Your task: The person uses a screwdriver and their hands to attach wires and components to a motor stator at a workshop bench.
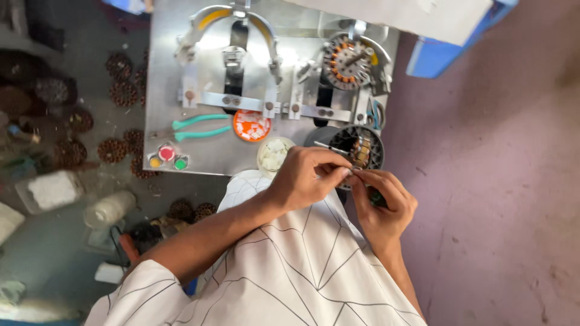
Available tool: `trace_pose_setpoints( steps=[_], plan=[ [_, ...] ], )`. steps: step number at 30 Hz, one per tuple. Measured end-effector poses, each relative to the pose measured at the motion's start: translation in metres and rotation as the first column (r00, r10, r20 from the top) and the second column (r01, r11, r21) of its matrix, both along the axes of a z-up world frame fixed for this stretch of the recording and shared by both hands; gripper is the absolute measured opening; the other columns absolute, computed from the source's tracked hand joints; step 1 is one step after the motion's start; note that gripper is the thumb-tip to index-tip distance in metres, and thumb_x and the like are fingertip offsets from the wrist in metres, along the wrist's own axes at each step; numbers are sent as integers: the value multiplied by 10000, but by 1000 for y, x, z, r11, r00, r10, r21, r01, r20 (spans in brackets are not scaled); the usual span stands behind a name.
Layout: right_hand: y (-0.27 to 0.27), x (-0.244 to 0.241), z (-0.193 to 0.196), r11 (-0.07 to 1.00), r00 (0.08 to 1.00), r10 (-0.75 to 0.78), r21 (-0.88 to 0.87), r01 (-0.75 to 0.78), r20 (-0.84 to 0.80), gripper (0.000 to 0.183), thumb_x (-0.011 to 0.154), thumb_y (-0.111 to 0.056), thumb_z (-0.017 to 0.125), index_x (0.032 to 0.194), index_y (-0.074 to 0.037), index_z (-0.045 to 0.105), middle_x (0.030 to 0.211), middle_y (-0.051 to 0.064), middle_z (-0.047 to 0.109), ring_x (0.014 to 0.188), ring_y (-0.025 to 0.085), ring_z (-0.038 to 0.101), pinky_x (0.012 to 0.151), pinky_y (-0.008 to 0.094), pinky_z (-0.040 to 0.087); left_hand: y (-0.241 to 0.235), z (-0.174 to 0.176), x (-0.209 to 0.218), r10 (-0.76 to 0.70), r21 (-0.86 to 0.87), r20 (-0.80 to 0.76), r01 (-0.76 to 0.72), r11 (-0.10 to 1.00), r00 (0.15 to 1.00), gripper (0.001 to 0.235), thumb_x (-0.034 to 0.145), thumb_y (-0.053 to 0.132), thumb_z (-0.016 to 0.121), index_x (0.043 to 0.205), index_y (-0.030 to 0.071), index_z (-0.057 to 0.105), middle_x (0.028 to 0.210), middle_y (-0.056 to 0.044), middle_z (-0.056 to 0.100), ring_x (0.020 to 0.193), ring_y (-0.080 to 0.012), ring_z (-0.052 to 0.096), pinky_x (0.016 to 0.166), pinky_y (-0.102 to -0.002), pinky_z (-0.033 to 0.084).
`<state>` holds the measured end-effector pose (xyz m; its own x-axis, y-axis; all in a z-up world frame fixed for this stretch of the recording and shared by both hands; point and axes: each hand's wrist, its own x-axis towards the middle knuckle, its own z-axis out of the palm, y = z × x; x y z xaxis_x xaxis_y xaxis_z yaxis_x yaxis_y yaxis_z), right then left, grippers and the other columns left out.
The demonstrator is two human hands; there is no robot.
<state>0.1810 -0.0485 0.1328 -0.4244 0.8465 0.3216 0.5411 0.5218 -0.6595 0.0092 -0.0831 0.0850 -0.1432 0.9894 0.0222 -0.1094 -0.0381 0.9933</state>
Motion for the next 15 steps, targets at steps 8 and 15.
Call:
trace_pose_setpoints(
  steps=[8, 15],
  plan=[
    [-5, 11, -7, 987, 983, -152, -74, 144, -105, 137, 862, 60, 765, 980, 5, 723, 890, 84, 751, 769, 145, 740, 687, 242, 576, 14, 9, 16, -39, 124, -250, 72, 990, 968, 60, 936, 19, 693, 982, -11, 716, 898, -110, 750, 758, -185, 755, 669, -284, 604],
    [-3, 19, -19, 955, 926, -233, -248, 161, -298, 148, 893, 41, 808, 1004, -5, 720, 1001, 60, 662, 860, 125, 633, 734, 236, 512, 21, -2, 30, -92, -84, 345, 128, 988, 934, 133, 1004, 68, 638, 1063, -44, 679, 916, -92, 755, 846, -143, 755, 765, -284, 669]
  ],
)
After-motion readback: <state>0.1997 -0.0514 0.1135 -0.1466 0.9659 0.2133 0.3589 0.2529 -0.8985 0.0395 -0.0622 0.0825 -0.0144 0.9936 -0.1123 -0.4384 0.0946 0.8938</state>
